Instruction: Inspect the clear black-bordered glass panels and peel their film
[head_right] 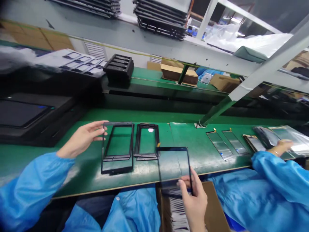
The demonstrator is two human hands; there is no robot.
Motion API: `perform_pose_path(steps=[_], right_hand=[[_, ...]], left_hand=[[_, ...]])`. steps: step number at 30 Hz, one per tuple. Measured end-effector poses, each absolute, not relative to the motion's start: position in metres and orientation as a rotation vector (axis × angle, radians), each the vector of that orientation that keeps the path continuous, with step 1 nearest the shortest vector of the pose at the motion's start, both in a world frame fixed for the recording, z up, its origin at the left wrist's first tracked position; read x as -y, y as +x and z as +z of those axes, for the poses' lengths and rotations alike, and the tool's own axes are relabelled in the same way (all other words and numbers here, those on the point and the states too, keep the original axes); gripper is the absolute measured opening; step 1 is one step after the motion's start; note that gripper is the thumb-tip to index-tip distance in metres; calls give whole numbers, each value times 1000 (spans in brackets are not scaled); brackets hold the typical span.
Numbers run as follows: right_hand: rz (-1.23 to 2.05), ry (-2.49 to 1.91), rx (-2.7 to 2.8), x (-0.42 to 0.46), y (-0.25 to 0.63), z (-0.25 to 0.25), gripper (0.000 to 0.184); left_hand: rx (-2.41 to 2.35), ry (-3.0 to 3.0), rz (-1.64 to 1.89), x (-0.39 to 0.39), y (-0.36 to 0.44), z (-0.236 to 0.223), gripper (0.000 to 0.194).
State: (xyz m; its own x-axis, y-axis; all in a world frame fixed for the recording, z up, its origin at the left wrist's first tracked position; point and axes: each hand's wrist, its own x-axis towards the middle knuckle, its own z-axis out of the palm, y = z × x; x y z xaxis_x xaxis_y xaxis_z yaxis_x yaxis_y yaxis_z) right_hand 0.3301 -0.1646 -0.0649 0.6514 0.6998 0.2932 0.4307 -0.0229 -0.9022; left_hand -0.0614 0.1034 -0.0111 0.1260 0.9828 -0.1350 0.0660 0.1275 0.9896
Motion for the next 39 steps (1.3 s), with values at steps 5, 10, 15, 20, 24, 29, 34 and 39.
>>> perform_pose_path(steps=[5, 10, 15, 20, 24, 29, 34, 39], right_hand=[[858, -1345, 669, 139, 250, -57, 70], [973, -1269, 636, 130, 217, -69, 66], [984, -1212, 633, 127, 216, -75, 65], [994, -1229, 621, 126, 213, -72, 64], [1002, -1246, 639, 127, 212, -70, 65], [998, -1245, 636, 127, 214, -75, 66], [986, -1216, 675, 126, 218, -86, 67], [989, -1249, 656, 125, 216, -83, 69]], left_hand=[[-996, 1190, 1019, -37, -22, 7, 49], [-890, 1201, 1081, -8, -3, 10, 38], [-830, 1209, 1080, -4, -4, 8, 34], [-828, 1164, 1099, -2, -3, 6, 34], [-829, 1150, 1116, -2, -2, 8, 33], [-825, 1143, 1130, -1, 0, 9, 32], [-815, 1138, 1106, 1, 0, 8, 34], [-807, 1096, 1055, 3, 3, 4, 38]])
